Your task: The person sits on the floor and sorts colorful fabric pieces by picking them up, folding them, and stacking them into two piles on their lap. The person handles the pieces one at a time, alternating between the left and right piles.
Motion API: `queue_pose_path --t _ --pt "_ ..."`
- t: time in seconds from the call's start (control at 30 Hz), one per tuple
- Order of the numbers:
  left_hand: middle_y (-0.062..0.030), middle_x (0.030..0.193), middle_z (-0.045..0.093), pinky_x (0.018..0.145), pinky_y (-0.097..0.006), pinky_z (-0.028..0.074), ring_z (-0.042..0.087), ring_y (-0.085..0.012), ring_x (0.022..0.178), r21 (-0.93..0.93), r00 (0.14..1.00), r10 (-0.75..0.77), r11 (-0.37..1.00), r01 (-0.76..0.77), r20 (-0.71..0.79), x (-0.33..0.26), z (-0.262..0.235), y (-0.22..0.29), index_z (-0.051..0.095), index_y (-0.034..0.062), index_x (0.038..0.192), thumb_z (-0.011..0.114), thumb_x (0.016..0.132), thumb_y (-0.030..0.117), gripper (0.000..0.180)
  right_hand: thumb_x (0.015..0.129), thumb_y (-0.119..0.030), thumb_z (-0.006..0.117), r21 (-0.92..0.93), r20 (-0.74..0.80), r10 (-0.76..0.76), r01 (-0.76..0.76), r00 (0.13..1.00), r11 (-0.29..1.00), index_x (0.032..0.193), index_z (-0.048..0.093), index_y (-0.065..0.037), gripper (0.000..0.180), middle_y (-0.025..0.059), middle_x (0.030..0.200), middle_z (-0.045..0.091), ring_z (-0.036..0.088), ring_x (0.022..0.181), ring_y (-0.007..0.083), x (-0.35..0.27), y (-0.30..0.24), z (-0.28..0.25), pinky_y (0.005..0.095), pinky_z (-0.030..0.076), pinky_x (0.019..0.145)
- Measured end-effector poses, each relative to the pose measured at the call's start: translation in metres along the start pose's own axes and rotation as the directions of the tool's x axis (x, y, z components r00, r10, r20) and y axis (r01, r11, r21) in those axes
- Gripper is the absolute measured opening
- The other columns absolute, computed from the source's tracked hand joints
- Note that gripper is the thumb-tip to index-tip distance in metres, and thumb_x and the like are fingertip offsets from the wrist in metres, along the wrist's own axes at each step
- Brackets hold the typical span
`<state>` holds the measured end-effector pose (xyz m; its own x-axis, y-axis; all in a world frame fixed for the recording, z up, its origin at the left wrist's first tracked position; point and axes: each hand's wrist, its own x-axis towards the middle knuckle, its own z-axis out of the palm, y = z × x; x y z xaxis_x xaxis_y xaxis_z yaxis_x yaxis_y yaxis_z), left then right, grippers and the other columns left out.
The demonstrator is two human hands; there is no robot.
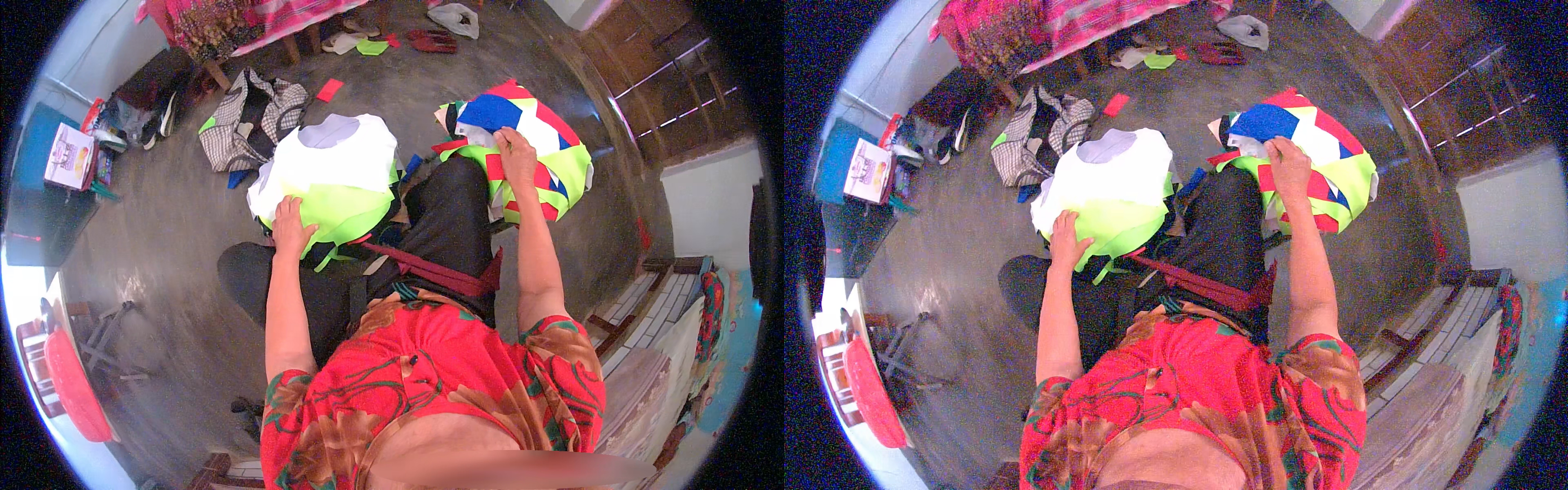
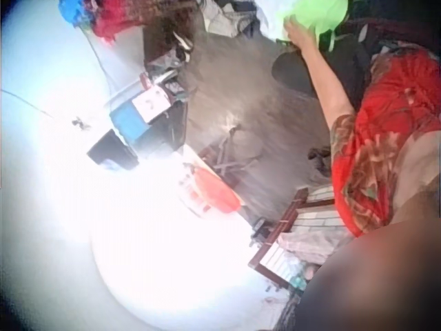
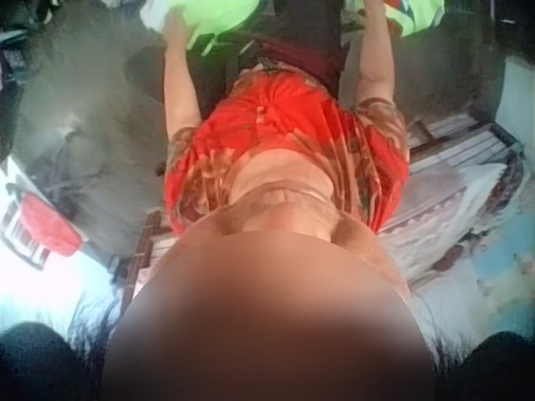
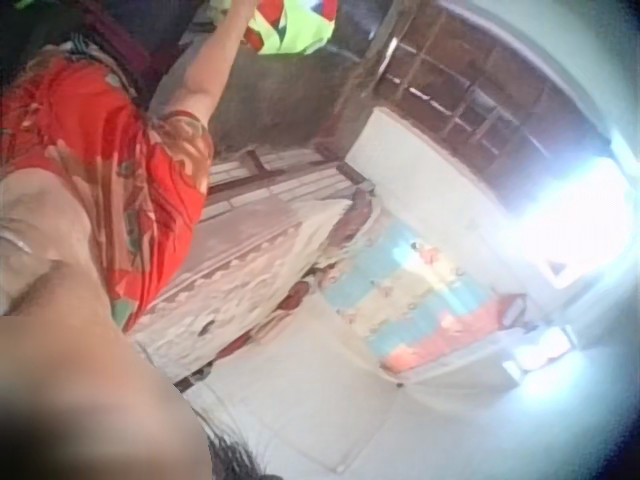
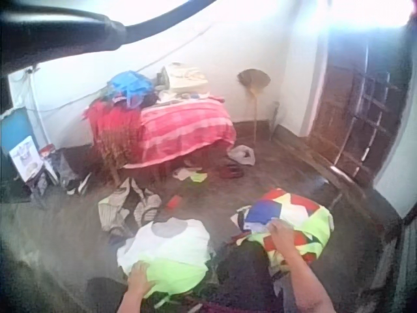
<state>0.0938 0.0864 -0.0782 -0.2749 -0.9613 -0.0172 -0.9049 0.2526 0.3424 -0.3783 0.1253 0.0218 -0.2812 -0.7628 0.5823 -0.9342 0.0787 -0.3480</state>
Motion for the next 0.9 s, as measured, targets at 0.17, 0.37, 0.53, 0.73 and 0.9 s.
queue_pose_path --t 0.17,0.37,0.53,0.73,0.9 --pt "-0.0101 0.133 0.04 0.092 -0.046 0.044 0.038 -0.0295 0.125 0.005 0.999 -0.034 0.999 0.034 0.005 0.001 -0.002 0.002 0.045 0.0084 0.125 0.081 0.065 0.023 0.07 0.088 -0.027 0.061 0.165 0.0 0.117 -0.115 0.993 0.98 0.092 0.067 -0.007 0.022 0.0125 0.077 0.066 0.064 0.069 0.0292 0.022 -0.036 -0.006 0.0376 0.049 0.062" --pt "-0.0085 0.13 0.041 0.091 -0.048 0.044 0.039 -0.0288 0.124 -0.024 0.999 -0.033 0.999 0.033 0.002 0.004 0.0 0.001 0.048 0.0107 0.123 0.081 0.064 0.025 0.069 0.092 -0.026 0.059 0.621 0.228 0.206 -0.305 0.952 0.722 0.092 0.065 -0.002 0.024 0.0007 0.073 0.064 0.058 0.061 0.0132 0.04 -0.061 0.027 0.0295 0.043 0.054" --pt "-0.0075 0.132 0.041 0.092 -0.048 0.043 0.038 -0.0276 0.125 -0.006 0.996 -0.085 0.996 0.085 0.013 0.003 0.007 -0.006 0.048 0.0124 0.123 0.083 0.062 0.025 0.072 0.094 -0.026 0.057 0.725 0.677 0.101 -0.684 0.729 0.084 0.093 0.064 -0.011 0.016 -0.0048 0.079 0.063 0.058 0.069 0.0065 0.016 -0.169 0.039 0.0234 0.048 0.058" --pt "-0.007 0.136 0.039 0.094 -0.047 0.041 0.037 -0.0266 0.127 -0.03 0.993 -0.111 0.993 0.112 0.036 0.001 0.002 -0.005 0.047 0.0138 0.126 0.083 0.062 0.027 0.075 0.094 -0.026 0.056 0.614 0.731 -0.105 -0.717 0.674 -0.332 0.101 0.061 -0.012 0.018 0.002 0.097 0.067 0.064 0.085 0.0164 -0.014 -0.244 0.077 0.035 0.051 0.074" --pt "-0.0076 0.136 0.039 0.093 -0.048 0.042 0.037 -0.027 0.127 -0.061 0.987 -0.162 0.985 0.163 0.014 0.002 0.008 -0.005 0.047 0.0137 0.126 0.082 0.062 0.026 0.075 0.093 -0.029 0.053 0.382 0.907 0.168 -0.923 0.385 0.05 0.107 0.059 -0.009 0.025 0.0027 0.102 0.061 0.058 0.09 0.0181 -0.068 -0.23 0.128 0.0393 0.052 0.072"
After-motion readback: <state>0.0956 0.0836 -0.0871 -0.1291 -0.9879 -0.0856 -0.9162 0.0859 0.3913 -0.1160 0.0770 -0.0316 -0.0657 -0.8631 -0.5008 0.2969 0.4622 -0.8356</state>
